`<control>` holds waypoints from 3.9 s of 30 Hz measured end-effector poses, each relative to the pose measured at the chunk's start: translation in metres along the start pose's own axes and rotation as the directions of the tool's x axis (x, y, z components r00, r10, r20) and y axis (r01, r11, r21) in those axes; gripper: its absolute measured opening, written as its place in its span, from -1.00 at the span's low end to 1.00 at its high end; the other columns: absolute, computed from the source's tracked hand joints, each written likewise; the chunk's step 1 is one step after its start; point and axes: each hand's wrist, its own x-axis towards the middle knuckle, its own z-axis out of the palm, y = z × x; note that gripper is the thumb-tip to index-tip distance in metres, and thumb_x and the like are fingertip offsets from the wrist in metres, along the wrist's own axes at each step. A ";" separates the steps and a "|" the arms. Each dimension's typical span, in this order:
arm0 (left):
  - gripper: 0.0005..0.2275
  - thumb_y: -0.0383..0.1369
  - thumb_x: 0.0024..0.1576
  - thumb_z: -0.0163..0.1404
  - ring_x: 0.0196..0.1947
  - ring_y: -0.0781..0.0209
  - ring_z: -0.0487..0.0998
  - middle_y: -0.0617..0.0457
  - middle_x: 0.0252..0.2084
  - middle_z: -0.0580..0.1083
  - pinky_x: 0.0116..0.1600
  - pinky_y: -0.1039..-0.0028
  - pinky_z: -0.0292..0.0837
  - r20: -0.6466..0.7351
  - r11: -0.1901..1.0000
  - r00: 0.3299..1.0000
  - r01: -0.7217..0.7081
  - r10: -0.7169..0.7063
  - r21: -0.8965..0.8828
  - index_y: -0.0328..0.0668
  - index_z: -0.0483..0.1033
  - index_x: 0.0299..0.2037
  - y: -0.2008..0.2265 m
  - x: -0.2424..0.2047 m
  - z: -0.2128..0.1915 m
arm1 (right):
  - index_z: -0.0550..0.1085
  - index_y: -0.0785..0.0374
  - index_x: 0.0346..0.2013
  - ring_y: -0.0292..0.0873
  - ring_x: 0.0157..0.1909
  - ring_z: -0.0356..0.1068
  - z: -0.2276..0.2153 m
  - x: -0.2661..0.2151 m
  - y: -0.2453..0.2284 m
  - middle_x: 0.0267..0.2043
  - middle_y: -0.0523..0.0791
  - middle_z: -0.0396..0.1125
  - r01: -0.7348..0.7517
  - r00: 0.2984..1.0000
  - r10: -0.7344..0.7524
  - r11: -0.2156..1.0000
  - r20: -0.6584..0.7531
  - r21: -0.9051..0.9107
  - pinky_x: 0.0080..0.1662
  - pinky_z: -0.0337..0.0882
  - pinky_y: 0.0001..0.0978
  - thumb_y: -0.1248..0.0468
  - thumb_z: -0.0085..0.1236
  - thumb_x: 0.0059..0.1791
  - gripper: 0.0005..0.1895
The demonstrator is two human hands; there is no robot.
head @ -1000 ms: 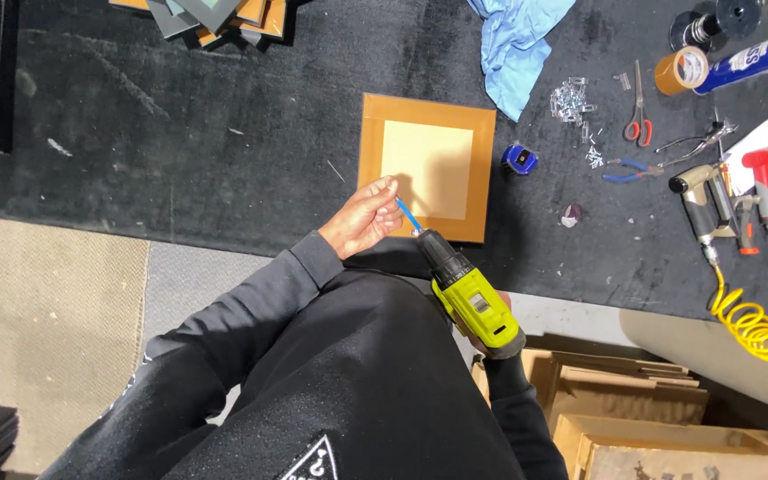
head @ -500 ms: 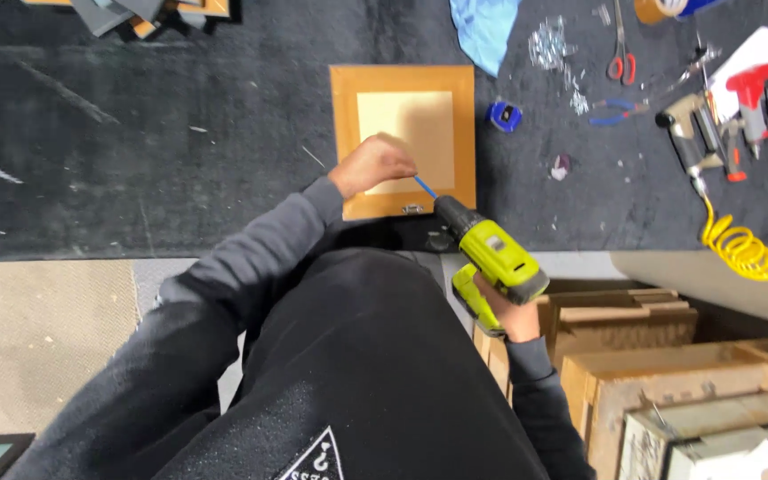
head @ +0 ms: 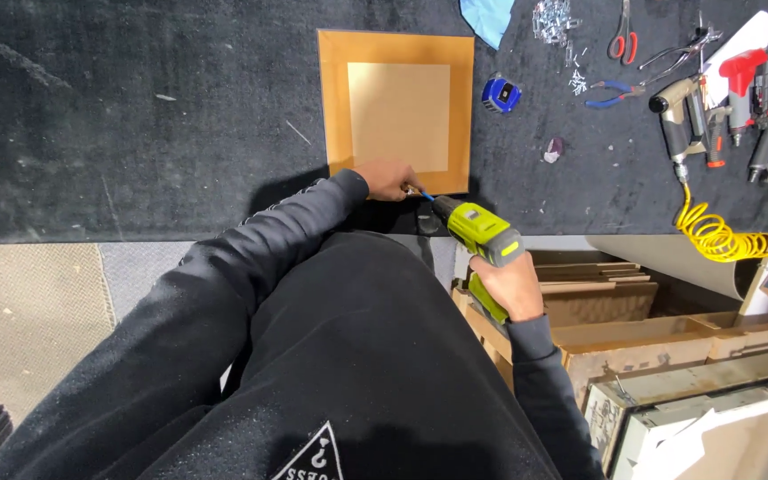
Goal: Assembling picture frames by attaching backing and hardware using a power drill.
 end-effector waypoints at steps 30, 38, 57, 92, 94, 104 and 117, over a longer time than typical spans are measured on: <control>-0.73 -0.40 0.13 0.09 -0.08 -0.16 0.62 -0.06 -0.18 0.58 0.00 0.09 0.59 -0.298 0.995 0.953 0.072 -0.049 0.067 0.02 0.59 0.05 -0.036 0.015 0.029 | 0.55 0.37 0.02 0.28 0.09 0.47 -0.002 0.031 -0.066 -0.04 0.19 0.49 -0.138 0.951 0.222 0.928 0.216 -0.346 0.05 0.48 0.18 0.07 0.15 -0.12 -0.47; -0.64 -0.22 0.02 0.30 -0.13 -0.18 0.61 -0.06 -0.27 0.50 -0.09 0.05 0.61 -0.330 0.936 0.943 0.147 -0.035 0.321 -0.05 0.36 -0.14 -0.038 0.016 0.038 | 0.52 0.34 0.11 0.24 0.11 0.47 -0.003 0.026 -0.083 0.02 0.16 0.49 -0.209 0.912 0.329 0.888 0.247 -0.410 0.09 0.46 0.15 -0.01 0.16 -0.14 -0.37; -0.82 -0.44 -0.12 0.27 -0.38 -0.04 0.64 0.00 -0.46 0.52 -0.34 0.18 0.58 -0.499 0.871 0.865 0.204 0.053 0.447 -0.13 0.54 -0.36 -0.048 0.040 0.061 | 0.50 0.38 0.09 0.27 0.04 0.50 0.003 0.029 -0.074 -0.02 0.18 0.49 -0.215 0.921 0.305 0.916 0.242 -0.339 0.05 0.48 0.11 0.05 0.21 -0.11 -0.41; -0.89 -0.47 -0.05 0.22 -0.36 -0.14 0.63 -0.10 -0.44 0.54 -0.35 0.05 0.59 -0.454 0.890 0.891 0.229 -0.028 0.395 -0.19 0.58 -0.35 -0.028 0.029 0.044 | 0.56 0.27 0.08 0.19 0.07 0.50 -0.003 0.049 -0.079 -0.02 0.11 0.52 -0.237 0.871 0.410 0.832 0.269 -0.502 0.06 0.48 0.03 -0.09 0.19 -0.11 -0.39; -0.90 -0.46 -0.05 0.23 -0.36 -0.14 0.63 -0.11 -0.45 0.53 -0.35 0.08 0.58 -0.452 0.892 0.892 0.229 -0.033 0.389 -0.22 0.58 -0.38 -0.024 0.027 0.041 | 0.56 0.27 0.08 0.19 0.08 0.50 -0.004 0.050 -0.078 -0.02 0.11 0.52 -0.232 0.873 0.409 0.826 0.264 -0.514 0.07 0.48 0.04 -0.10 0.19 -0.12 -0.37; -0.77 -0.27 0.05 0.24 -0.26 -0.22 0.64 -0.17 -0.38 0.52 -0.20 0.10 0.59 -0.396 0.948 0.917 0.085 0.045 0.306 -0.27 0.51 -0.33 -0.035 0.017 0.031 | 0.57 0.43 -0.30 0.16 -0.06 0.49 -0.010 0.025 -0.032 -0.25 0.29 0.47 0.181 0.960 -0.145 0.973 0.238 -0.140 -0.03 0.47 0.02 0.25 0.23 -0.08 -0.76; -0.63 -0.72 0.22 -0.30 0.10 0.04 0.59 -0.29 0.07 0.53 0.22 0.26 0.50 -0.338 0.517 0.914 -0.182 -0.226 -0.836 -0.37 0.48 0.14 -0.059 -0.068 0.038 | 0.58 0.30 -0.33 -0.03 -0.51 0.43 -0.012 -0.003 0.026 -0.53 0.02 0.42 0.303 0.944 -0.318 0.941 0.085 0.152 -0.33 0.39 -0.21 0.30 0.10 0.08 -0.83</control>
